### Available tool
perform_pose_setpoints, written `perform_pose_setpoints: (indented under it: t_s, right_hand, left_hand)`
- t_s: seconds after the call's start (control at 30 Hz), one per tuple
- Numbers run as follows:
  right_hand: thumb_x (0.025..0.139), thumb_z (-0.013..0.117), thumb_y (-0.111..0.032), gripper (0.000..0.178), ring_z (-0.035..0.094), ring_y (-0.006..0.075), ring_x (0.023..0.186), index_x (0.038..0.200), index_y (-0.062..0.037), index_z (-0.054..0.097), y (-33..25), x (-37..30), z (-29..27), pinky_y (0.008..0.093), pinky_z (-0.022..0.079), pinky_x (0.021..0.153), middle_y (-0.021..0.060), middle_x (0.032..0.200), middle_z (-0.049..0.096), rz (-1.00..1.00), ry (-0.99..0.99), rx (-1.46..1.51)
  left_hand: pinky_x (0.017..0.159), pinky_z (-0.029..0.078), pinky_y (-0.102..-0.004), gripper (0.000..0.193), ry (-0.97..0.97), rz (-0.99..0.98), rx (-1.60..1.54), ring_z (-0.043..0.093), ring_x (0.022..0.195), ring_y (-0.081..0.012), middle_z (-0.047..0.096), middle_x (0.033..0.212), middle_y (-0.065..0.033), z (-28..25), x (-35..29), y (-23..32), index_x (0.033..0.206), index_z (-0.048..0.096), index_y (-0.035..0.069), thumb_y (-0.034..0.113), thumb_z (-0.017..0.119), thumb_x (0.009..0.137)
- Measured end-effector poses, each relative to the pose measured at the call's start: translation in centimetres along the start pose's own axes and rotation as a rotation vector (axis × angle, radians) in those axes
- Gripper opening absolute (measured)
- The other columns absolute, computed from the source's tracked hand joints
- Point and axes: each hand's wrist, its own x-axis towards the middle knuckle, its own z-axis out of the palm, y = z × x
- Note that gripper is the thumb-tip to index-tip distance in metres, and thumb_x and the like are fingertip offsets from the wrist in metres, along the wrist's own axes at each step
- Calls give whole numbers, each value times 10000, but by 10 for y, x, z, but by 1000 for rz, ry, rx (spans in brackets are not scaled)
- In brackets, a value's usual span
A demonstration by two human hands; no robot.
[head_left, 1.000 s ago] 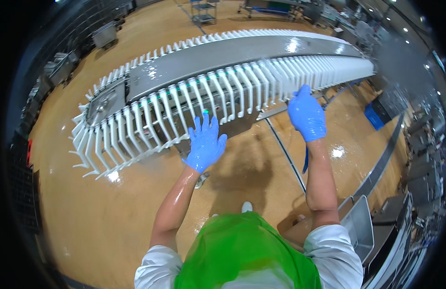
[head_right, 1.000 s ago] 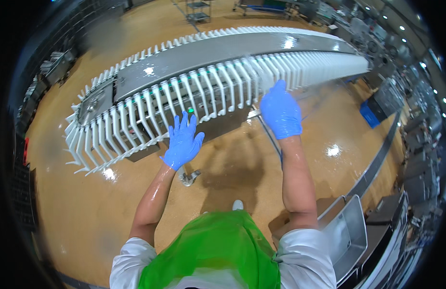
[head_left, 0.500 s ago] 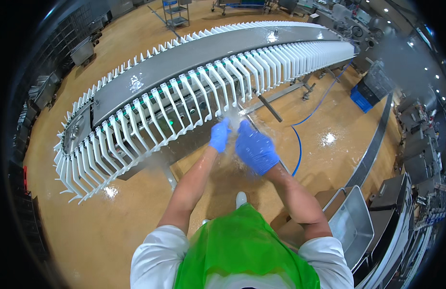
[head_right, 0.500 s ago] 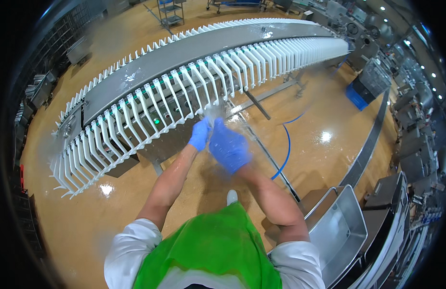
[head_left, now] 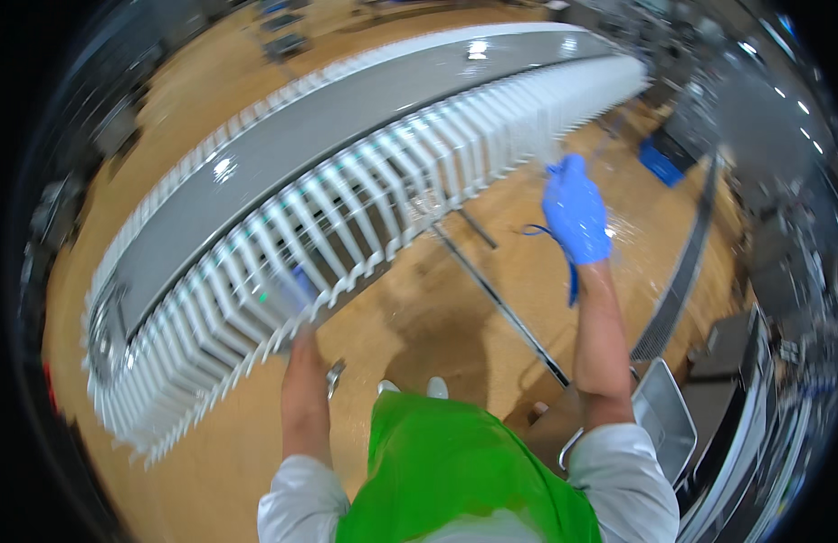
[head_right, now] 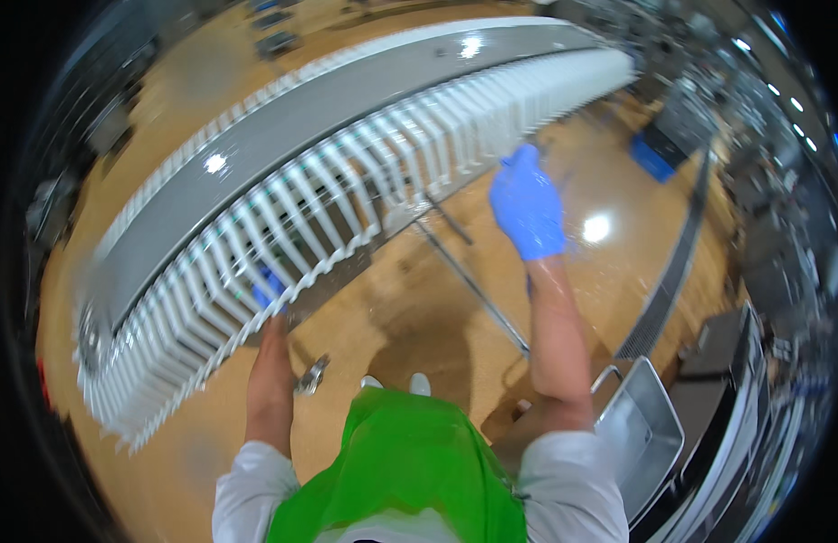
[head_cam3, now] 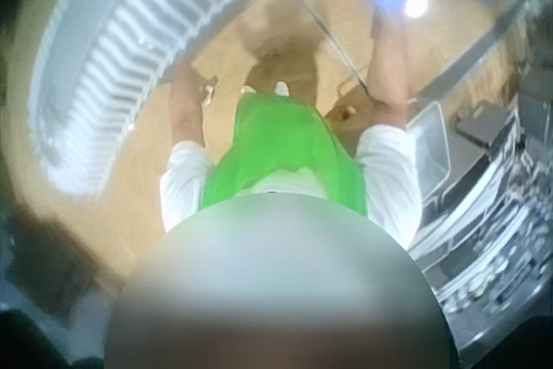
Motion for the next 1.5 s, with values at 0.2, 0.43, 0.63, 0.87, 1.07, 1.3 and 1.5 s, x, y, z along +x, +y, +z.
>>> perform_pose_setpoints:
  t_s: [0.2,0.43,0.63,0.87,1.07,1.3,1.5]
  right_hand:
    - [899,438,-168,181,620,467,806,982,-8,451,-36,29,-8,551,479,721,302,818,627,-73,7,-85]
    - [900,422,-147,162,628,405,576,965,-4,463,-43,43,7,497,507,581,281,689,613,-140,104,-138]
    - [920,390,-179,211,607,345,461,970,22,433,33,106,-16,452,474,415,266,707,620,148,145,-81]
    - [941,404,-233,240,600,304,436,968,4,425,52,138,-7,404,452,352,243,696,613,53,33,52]
    - [915,418,-214,234,630,336,521,975,10,448,62,190,-38,433,508,501,243,735,633,170,-17,178]
    - [919,421,-241,276,631,359,631,980,25,465,74,209,-12,444,510,537,269,824,633,-215,-266,105]
    - [857,442,-143,302,631,458,858,1070,63,499,163,258,-26,481,533,713,335,964,615,-129,-77,-185]
  left_hand:
    - [663,494,-362,185,-70,-43,-132,578,700,-214,605,764,-81,2,5,10,849,627,74,215,534,923]
    - [606,498,-351,220,-104,19,208,559,637,-205,593,738,-65,0,-1,-3,808,618,40,195,519,929]
    - [585,467,-345,249,-33,-140,-46,516,600,-200,565,699,-67,25,-3,11,765,582,4,188,530,923]
    - [608,470,-360,260,37,-99,226,532,622,-219,576,711,-89,61,-2,2,785,585,-3,207,528,928]
    - [628,472,-373,272,96,-79,371,546,642,-235,586,722,-107,104,3,18,803,587,-9,223,526,933]
    - [650,475,-388,289,126,-96,456,562,665,-253,597,735,-129,146,-1,34,824,589,-16,241,525,938]
    - [670,477,-401,304,119,-102,491,576,684,-269,607,746,-148,203,-3,47,841,591,-22,257,523,942]
